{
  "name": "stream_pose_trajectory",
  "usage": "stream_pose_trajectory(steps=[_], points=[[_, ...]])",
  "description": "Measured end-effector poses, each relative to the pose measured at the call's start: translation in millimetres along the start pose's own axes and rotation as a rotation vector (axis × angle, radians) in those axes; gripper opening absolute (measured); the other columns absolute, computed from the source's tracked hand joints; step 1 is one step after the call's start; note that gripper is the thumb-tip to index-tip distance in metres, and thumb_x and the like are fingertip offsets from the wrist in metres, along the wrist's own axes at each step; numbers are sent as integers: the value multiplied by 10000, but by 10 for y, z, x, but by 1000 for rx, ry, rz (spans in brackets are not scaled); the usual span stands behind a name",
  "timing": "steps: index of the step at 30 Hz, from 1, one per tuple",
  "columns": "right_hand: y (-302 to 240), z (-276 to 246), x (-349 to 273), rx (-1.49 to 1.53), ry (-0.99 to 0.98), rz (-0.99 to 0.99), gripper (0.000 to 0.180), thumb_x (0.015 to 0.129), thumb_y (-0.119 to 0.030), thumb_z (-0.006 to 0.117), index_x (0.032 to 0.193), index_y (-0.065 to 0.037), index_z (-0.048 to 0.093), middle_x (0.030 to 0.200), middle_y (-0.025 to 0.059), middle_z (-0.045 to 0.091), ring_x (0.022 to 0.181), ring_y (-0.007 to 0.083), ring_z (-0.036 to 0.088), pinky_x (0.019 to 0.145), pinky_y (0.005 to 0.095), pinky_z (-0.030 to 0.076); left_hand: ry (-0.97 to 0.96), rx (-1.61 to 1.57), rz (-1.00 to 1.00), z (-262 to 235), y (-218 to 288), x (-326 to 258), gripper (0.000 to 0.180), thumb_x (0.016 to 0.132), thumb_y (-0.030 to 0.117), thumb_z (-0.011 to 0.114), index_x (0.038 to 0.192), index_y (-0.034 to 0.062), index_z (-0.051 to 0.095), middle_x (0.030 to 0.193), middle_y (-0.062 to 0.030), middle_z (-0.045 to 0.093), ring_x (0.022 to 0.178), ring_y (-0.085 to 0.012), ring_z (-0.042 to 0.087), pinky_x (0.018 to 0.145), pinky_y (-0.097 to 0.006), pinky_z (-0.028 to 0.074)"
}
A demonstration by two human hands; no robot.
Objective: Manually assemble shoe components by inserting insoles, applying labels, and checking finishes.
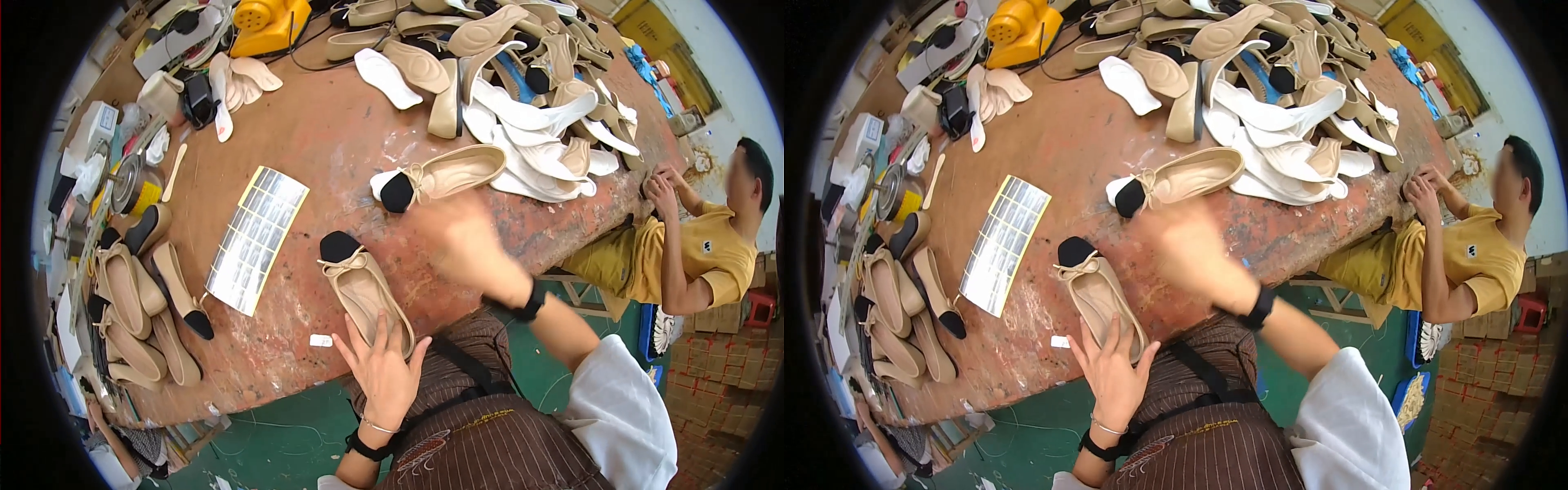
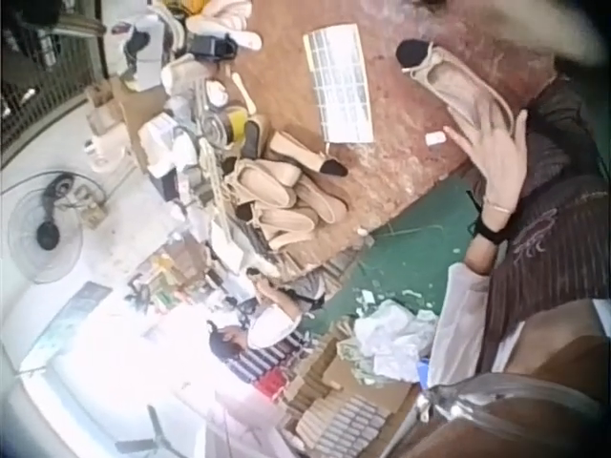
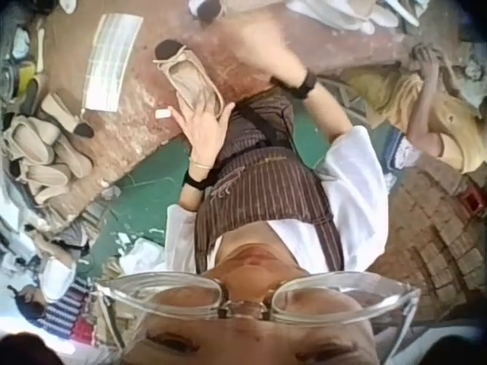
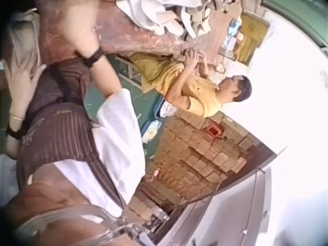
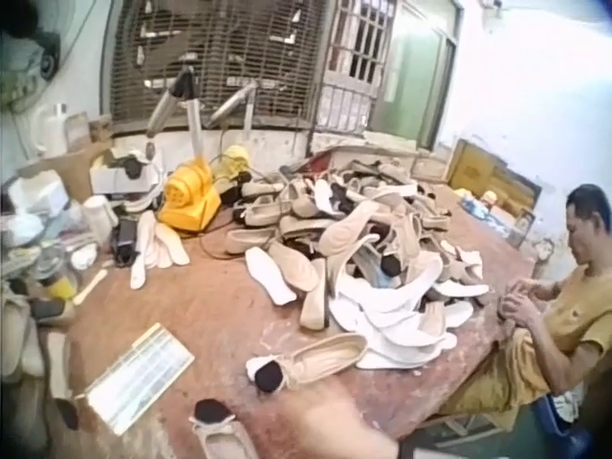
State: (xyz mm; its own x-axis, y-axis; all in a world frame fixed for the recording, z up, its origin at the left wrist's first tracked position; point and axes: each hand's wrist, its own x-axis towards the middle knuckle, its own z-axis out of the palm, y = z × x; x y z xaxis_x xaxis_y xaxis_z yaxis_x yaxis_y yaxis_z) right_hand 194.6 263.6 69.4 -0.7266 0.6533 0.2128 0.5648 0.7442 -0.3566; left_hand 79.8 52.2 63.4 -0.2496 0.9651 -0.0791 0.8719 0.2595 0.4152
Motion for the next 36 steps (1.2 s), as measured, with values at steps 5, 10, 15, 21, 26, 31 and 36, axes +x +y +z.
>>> stream_pose_trajectory(steps=[5, 10, 15, 21, 26, 31, 36], points=[[1062, -260, -87, -375, 182, 188, 110, 750, -64, 675, 842, -108, 717, 849, 77, 688, 1074, 269, 629, 1178, 584, 225, 115, -6, -52, 157, 3, 396, 483, 927, 469, 645, 945, -12, 688, 1510, -290, 379, 1456, -534, 189, 1157, -672, 118], [-83, -154, -353, -48, 248, 90, 149, 769, -130, 741, 751, -79, 601, 685, 95, 602, 702, 284, 614, 822, 441, 483, 101, -120, -183, 176, -43, 528, 388, 896, 383, 700, 925, -3, 677, 1501, -279, 397, 1411, -522, 283, 1139, -583, 268], [-337, 260, -555, 112, 141, 205, 159, 808, -153, 727, 760, -69, 601, 669, 133, 633, 660, 341, 628, 694, 423, 509, 176, -595, -217, 288, -418, 487, 213, 826, 191, 719, 883, -2, 648, 1462, -225, 446, 1290, -382, 475, 1049, -492, 407], [-324, 240, -617, 218, 111, 170, 134, 827, -161, 728, 798, -65, 640, 709, 127, 660, 699, 330, 641, 699, 432, 502, 14, -2380, -240, -241, -571, 290, 685, 806, 238, 614, 1450, 71, 451, 1504, -169, 421, 1324, -348, 451, 938, -425, 473], [-351, 136, -637, 419, 279, 248, 70, 827, -18, 721, 890, -23, 690, 813, 138, 655, 729, 322, 638, 661, 382, 502, 164, -2905, -169, -256, -490, 174, 753, 803, 334, 670, 1494, 159, 427, 1557, -149, 347, 1416, -353, 303, 878, -397, 449], [-217, 108, -550, 273, 246, 417, 238, 859, -51, 693, 1095, -34, 666, 918, 147, 650, 811, 320, 651, 697, 386, 511, 100, -2928, -48, -193, -527, 103, 751, 806, 348, 668, 1488, 145, 429, 1545, -150, 352, 1387, -368, 336, 855, -408, 452], [-112, 145, -579, 286, 26, 547, 323, 852, -102, 689, 1167, -41, 654, 963, 172, 684, 863, 357, 671, 745, 405, 525, 85, -2821, -79, -232, -532, 113, 797, 787, 363, 667, 1506, 140, 407, 1540, -164, 365, 1368, -391, 375, 831, -416, 461]])
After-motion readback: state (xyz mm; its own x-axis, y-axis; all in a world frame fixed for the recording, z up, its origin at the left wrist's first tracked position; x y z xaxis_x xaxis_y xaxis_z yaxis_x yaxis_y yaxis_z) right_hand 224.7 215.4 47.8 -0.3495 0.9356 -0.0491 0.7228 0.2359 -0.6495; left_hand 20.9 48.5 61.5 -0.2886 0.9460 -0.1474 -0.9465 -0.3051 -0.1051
